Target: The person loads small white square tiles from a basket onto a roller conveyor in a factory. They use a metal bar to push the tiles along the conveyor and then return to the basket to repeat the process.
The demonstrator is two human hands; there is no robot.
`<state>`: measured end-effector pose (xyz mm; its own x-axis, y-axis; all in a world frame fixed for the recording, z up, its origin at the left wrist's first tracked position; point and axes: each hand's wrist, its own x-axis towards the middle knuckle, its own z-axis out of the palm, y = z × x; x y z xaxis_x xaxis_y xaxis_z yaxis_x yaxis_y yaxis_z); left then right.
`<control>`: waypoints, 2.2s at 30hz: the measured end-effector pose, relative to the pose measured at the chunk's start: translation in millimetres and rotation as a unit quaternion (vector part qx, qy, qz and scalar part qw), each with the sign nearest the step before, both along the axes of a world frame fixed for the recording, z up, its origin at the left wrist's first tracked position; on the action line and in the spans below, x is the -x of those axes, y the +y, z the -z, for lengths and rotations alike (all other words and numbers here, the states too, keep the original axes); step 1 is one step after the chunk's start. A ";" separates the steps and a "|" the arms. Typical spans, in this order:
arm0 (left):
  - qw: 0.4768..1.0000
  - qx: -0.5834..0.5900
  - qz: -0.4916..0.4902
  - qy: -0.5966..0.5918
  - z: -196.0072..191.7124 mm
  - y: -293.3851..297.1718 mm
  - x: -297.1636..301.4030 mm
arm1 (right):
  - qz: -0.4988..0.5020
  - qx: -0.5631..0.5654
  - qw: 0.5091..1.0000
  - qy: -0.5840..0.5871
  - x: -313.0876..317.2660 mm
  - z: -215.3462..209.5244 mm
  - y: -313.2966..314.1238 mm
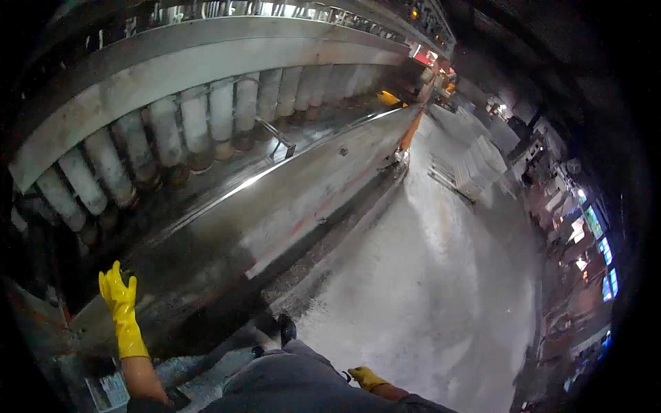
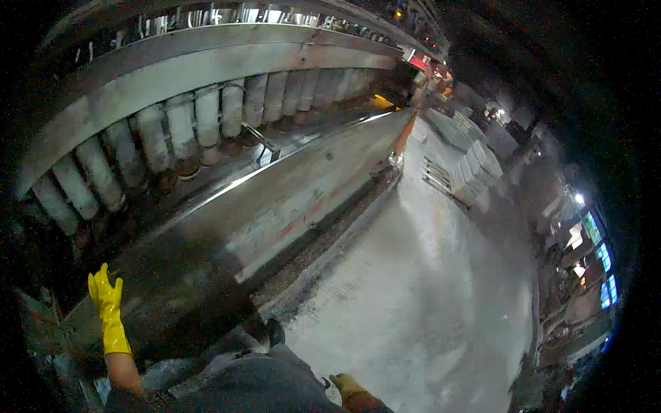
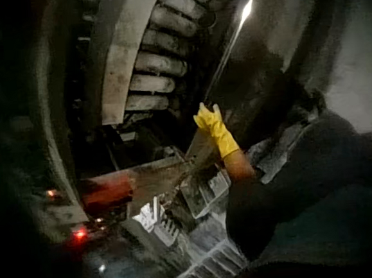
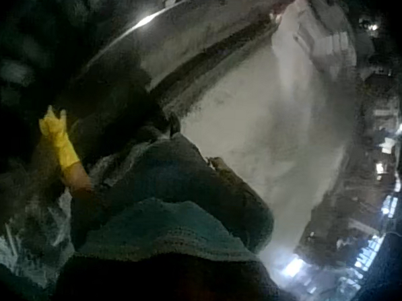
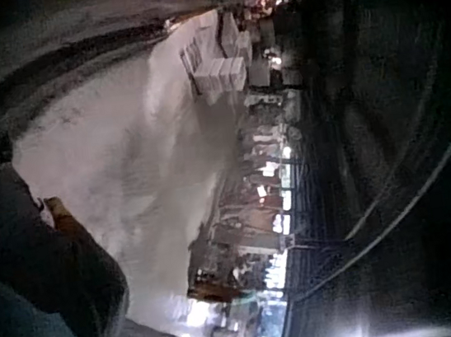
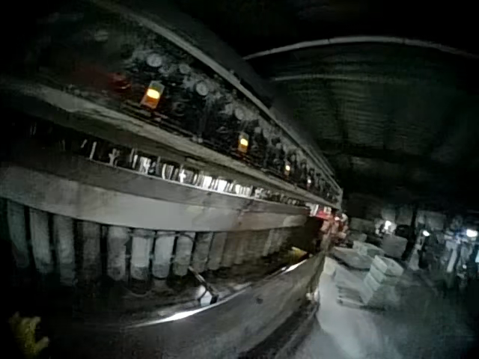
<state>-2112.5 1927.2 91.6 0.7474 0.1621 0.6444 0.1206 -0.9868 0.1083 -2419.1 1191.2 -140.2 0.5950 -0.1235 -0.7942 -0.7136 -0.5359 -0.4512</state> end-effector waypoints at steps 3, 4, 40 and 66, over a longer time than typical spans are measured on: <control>0.999 0.024 -0.031 0.030 -9.8 -0.1 -1.0 | -0.004 0.049 0.994 0.096 -2.0 5.7 8.8; 0.998 0.028 -0.044 0.040 -4.5 0.4 -2.0 | 0.029 0.044 0.996 0.076 -6.7 2.3 6.5; 0.981 -0.047 -0.023 0.187 3.5 -404.4 -313.5 | 0.499 -0.118 0.834 -0.204 -193.2 46.8 -243.1; 0.977 -0.014 0.213 0.032 44.7 -756.4 -628.3 | 0.597 -0.101 0.767 -0.212 -444.7 -27.9 -382.5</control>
